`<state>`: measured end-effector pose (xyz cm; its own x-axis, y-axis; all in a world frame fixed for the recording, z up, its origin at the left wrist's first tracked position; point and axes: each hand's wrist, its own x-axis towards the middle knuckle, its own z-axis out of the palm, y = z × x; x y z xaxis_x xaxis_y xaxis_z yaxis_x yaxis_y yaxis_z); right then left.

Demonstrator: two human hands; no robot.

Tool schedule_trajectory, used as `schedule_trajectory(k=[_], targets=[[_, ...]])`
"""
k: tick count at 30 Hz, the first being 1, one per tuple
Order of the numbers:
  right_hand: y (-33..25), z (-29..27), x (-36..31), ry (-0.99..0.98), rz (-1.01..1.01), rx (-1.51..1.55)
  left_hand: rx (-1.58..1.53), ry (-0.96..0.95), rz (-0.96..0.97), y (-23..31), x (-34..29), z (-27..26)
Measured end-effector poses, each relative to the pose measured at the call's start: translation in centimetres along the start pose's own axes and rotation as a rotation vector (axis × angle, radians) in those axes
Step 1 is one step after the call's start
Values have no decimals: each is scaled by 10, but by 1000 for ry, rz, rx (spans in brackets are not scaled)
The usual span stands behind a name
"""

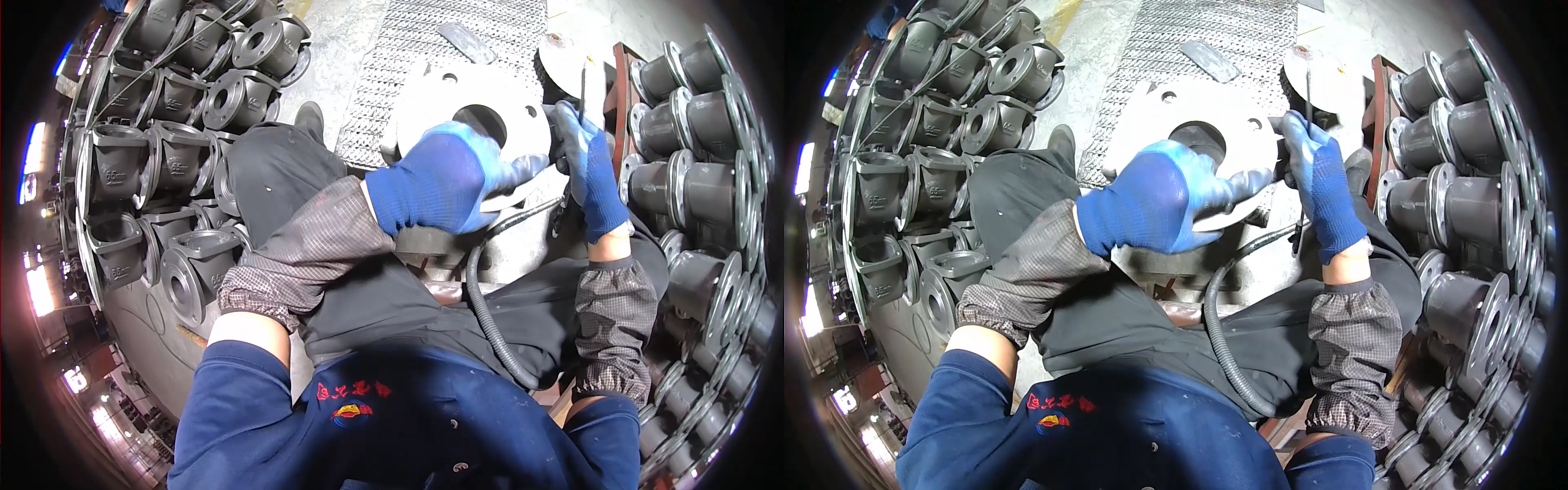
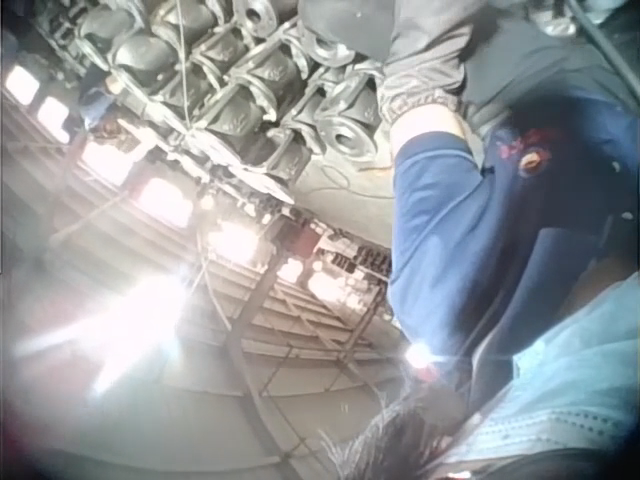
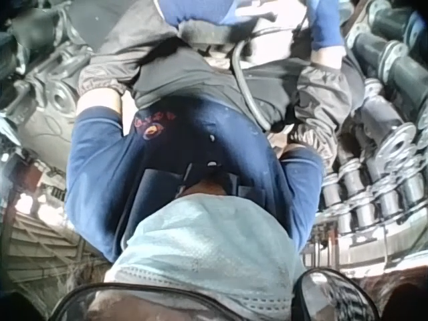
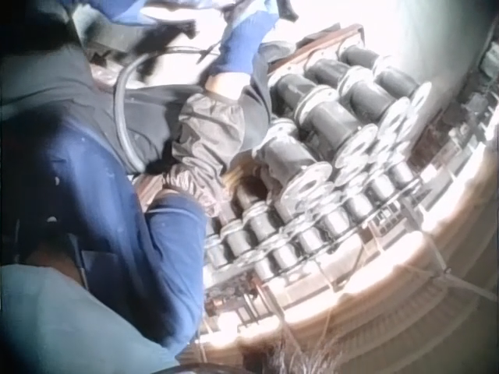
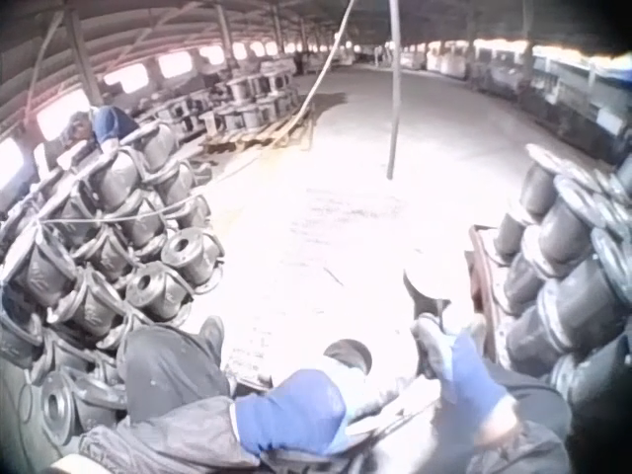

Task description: The person uses a pneumatic tool to scrape the edges and interior surfaces of a metal casting, turns the object over to reach different sides, and then places it onto a stack on a pallet.

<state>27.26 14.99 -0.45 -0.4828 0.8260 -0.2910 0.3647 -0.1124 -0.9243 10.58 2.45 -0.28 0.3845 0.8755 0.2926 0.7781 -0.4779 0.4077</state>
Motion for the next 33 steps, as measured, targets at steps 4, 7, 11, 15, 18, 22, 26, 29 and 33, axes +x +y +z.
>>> schedule_trajectory(k=[4, 7, 11, 15, 18, 22, 26, 29, 33], targets=[[9, 4, -3, 35, 23, 43, -57, 12, -47, 4, -4, -7], [15, 6, 0, -2, -250, -26, -482, 206, -61, -5, -5, -18], [9, 14, 7, -19, -118, -20, -674, 811, -654, -43, -25, -30], [-9, 36, -3, -9, -61, 119, -1354, 562, -939, -77, -56, -17], [-9, 46, -11, -72, -345, 109, -1234, 553, -858, -77, -59, -12], [-30, 65, -23, -113, -245, 100, -1537, 565, -929, -52, -66, -39], [-27, 75, -18, -167, -370, 48, -964, 631, -775, -47, -78, -54], [-31, 78, -22, -122, -224, -37, -108, 563, -541, -56, -93, -59], [-6, 83, -5, -54, -12, 142, 205, 567, -412, -56, -97, -63]])
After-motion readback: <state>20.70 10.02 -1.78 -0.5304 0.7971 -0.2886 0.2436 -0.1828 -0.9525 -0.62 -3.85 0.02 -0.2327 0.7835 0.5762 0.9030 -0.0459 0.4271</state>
